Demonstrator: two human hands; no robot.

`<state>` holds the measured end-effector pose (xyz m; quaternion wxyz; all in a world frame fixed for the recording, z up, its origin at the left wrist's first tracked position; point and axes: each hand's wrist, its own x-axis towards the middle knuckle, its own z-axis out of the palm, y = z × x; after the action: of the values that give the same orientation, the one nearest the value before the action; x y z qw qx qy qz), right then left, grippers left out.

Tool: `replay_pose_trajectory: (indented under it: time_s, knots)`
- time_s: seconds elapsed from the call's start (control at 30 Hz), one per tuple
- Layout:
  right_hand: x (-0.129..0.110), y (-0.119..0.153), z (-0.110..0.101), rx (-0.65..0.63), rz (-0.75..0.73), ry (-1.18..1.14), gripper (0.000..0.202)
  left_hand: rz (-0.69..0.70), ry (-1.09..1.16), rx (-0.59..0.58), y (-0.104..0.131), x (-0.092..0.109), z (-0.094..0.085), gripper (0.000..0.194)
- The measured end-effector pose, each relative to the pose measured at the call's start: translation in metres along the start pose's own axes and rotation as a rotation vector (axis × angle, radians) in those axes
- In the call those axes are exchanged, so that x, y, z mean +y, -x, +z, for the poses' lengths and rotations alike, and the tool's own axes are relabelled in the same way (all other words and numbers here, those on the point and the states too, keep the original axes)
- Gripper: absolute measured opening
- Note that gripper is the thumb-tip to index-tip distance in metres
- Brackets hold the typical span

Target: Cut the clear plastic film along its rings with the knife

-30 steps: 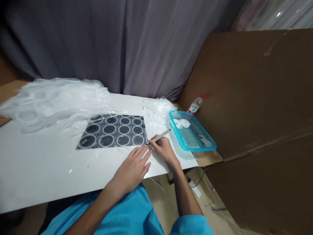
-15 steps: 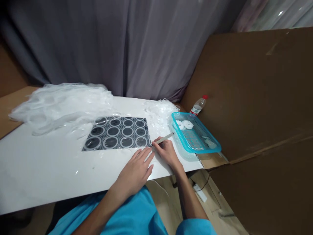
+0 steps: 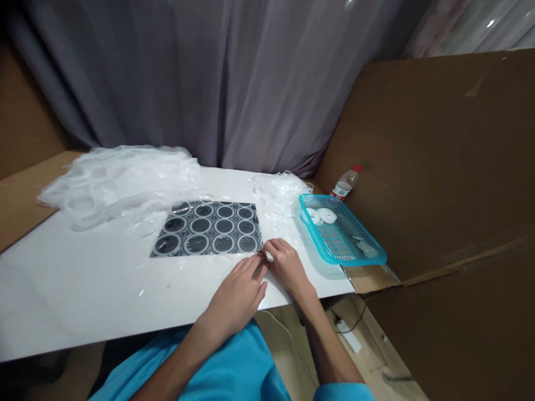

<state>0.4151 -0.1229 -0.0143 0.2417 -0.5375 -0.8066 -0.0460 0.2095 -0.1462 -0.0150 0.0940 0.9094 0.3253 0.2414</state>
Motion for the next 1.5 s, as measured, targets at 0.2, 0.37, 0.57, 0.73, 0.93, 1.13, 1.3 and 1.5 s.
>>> replay_pose_trajectory:
  time_s: [0.2,0.37,0.57,0.73,0.93,1.13,1.3,1.5]
  knots:
    - [-0.001,-0.006,-0.005,-0.094,-0.039,0.110,0.023,-0.008,0.002,0.021,0.001,0.001,0.000,0.038]
    - [-0.002,-0.002,-0.003,-0.103,-0.023,0.123,0.031,0.003,-0.029,0.048,0.002,0.001,0.001,0.034]
    - [0.006,-0.002,0.002,-0.018,0.012,0.010,0.021,0.009,-0.029,0.045,0.000,0.000,-0.002,0.040]
    - [0.007,-0.004,0.005,0.060,0.146,-0.102,0.023,-0.001,-0.013,0.004,0.000,-0.002,0.001,0.047]
    - [0.018,-0.001,0.004,0.126,0.298,-0.259,0.022,0.000,-0.003,-0.009,0.002,-0.004,0.007,0.051]
    - [0.016,-0.002,-0.002,0.230,0.362,-0.361,0.028,0.004,0.006,-0.016,0.002,-0.005,0.008,0.050]
    - [0.012,-0.002,-0.002,0.113,0.362,-0.459,0.027,0.007,-0.005,-0.014,0.003,-0.005,0.007,0.050]
    - [0.012,-0.002,-0.002,0.085,0.367,-0.484,0.027,0.000,-0.011,-0.028,0.003,-0.004,0.006,0.051]
